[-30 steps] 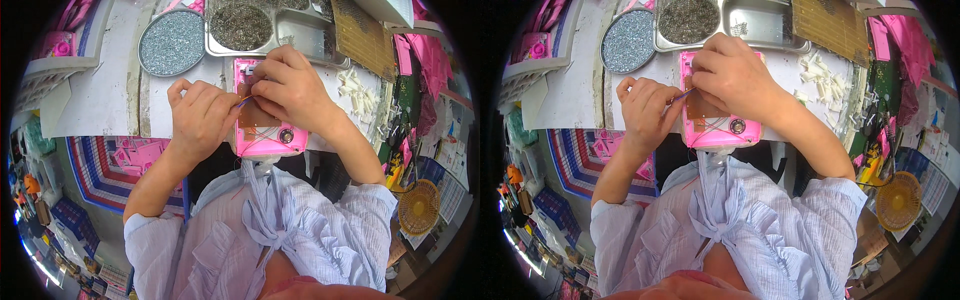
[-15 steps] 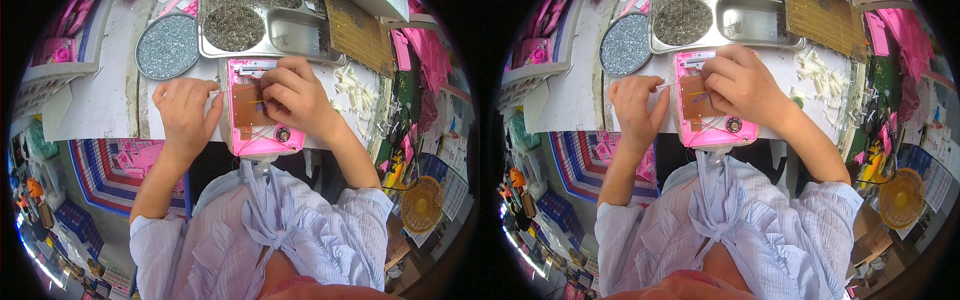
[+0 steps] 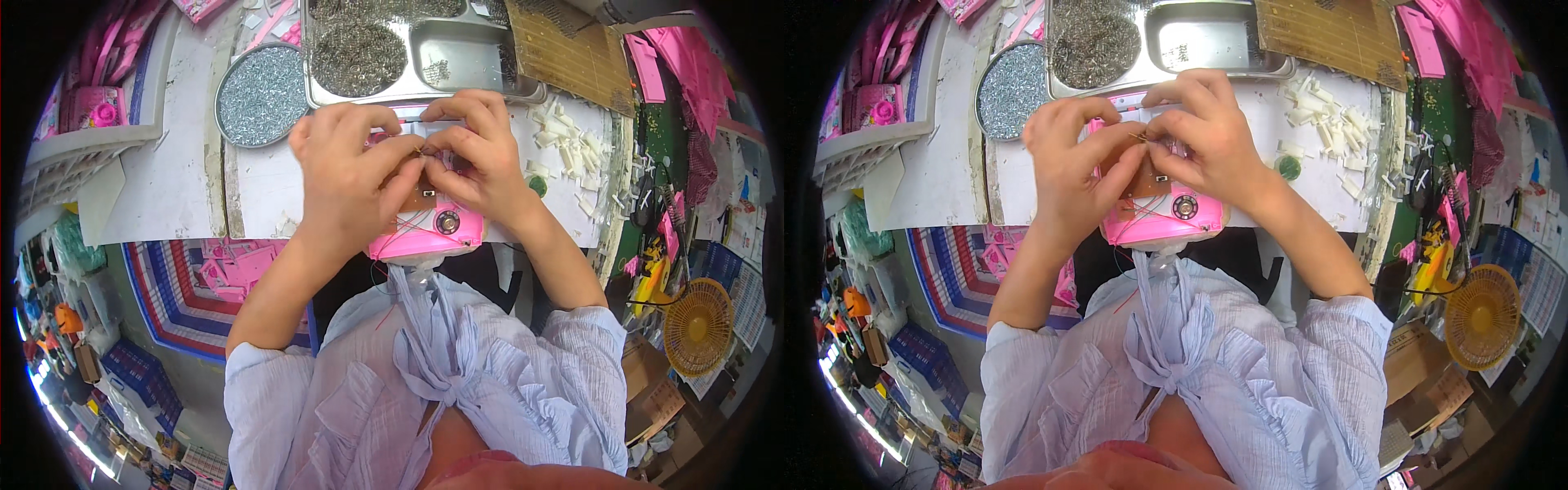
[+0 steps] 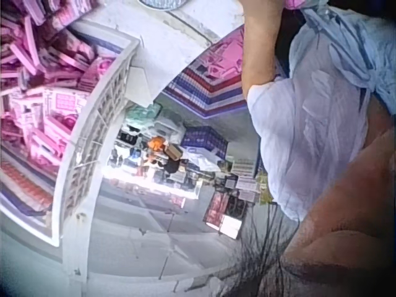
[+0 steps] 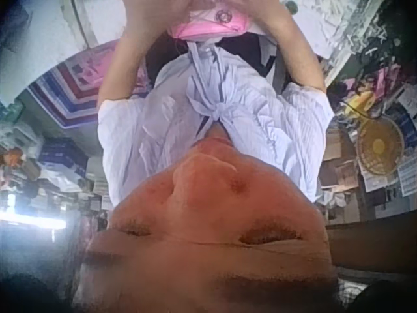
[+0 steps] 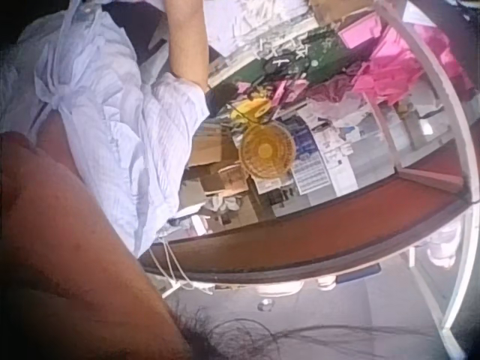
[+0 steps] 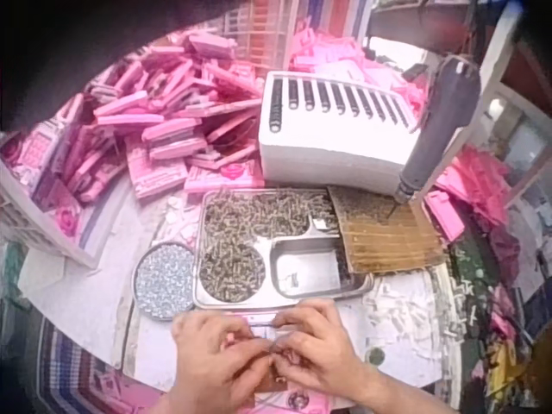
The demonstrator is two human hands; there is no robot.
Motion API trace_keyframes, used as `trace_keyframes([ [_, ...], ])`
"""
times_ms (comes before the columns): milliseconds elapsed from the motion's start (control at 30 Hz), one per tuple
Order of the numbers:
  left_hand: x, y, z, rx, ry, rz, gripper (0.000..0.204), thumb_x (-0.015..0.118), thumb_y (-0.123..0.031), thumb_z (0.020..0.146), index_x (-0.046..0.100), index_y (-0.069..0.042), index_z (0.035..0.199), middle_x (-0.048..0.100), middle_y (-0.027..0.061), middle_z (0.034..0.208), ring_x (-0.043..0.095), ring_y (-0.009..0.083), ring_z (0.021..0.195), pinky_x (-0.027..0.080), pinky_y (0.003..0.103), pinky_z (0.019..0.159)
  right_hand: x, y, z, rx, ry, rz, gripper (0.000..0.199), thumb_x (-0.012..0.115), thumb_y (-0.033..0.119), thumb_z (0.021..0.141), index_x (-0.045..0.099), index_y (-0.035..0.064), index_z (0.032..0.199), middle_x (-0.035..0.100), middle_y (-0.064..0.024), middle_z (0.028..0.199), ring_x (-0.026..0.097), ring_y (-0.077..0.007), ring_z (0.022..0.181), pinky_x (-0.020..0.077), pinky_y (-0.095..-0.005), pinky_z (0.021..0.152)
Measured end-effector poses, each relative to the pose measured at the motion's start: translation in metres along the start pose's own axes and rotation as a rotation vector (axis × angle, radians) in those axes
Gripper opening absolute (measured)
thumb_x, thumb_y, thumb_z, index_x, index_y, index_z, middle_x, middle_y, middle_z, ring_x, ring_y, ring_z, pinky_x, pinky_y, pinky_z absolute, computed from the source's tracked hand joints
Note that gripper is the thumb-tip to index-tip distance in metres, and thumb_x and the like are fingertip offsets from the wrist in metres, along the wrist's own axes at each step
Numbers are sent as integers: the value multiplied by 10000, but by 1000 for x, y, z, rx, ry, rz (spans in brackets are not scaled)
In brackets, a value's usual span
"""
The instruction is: Assembling components and soldering wires inside a pink toy electronic device at a workbench.
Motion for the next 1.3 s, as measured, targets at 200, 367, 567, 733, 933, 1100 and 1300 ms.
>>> trace_keyframes([
  [200,8,8,-9,60,-76,-142,197,819,-181,732,774,-188,924,660,-62,918,595,189,899,334,402,879,-7,-11,3,69,46,83,139,807,127,745,736,91,859,699,-49,1099,555,-305,1073,478,-415,935],
  [367,12,-11,-11,245,-2,-68,248,819,-215,721,754,-168,956,689,-58,950,611,176,872,363,378,845,-11,-17,27,110,146,84,115,815,127,797,758,77,883,689,-59,992,568,-251,1055,468,-368,889],
  [567,37,-15,-5,153,192,-93,189,797,-212,757,726,-135,915,699,-5,912,655,216,851,447,365,799,-18,-19,35,294,83,155,190,773,269,853,776,112,959,713,-66,798,633,-261,750,501,-384,707],
  [733,44,-12,0,23,178,-197,130,777,-143,817,723,-91,924,681,53,842,660,269,780,514,390,713,-51,-22,-9,350,91,98,235,798,107,844,753,18,1057,704,-76,861,620,-183,777,501,-315,721],
  [933,44,-15,4,14,198,-199,119,774,-115,825,714,-70,918,672,73,811,658,283,752,529,398,673,-40,-9,-18,206,47,159,236,800,44,776,749,30,1007,709,-82,874,646,-222,801,516,-336,730],
  [1100,41,-15,4,12,171,-200,122,781,-101,820,712,-62,913,673,73,811,659,280,740,528,389,660,-37,-2,-15,166,77,49,151,756,105,784,717,67,925,689,-69,869,644,-278,830,532,-378,749],
  [1300,42,-13,0,-3,130,-268,135,787,-95,813,714,-63,922,677,62,826,661,264,736,523,379,658,-33,-5,-20,228,99,0,122,738,74,787,694,59,900,685,-78,861,649,-285,826,542,-381,721],
])
Point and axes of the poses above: each hand's wrist, its own z-axis towards the middle knuckle, its own x-axis out of the palm, y = z × x, the point moved 8 cm from there along z, towards the middle knuckle
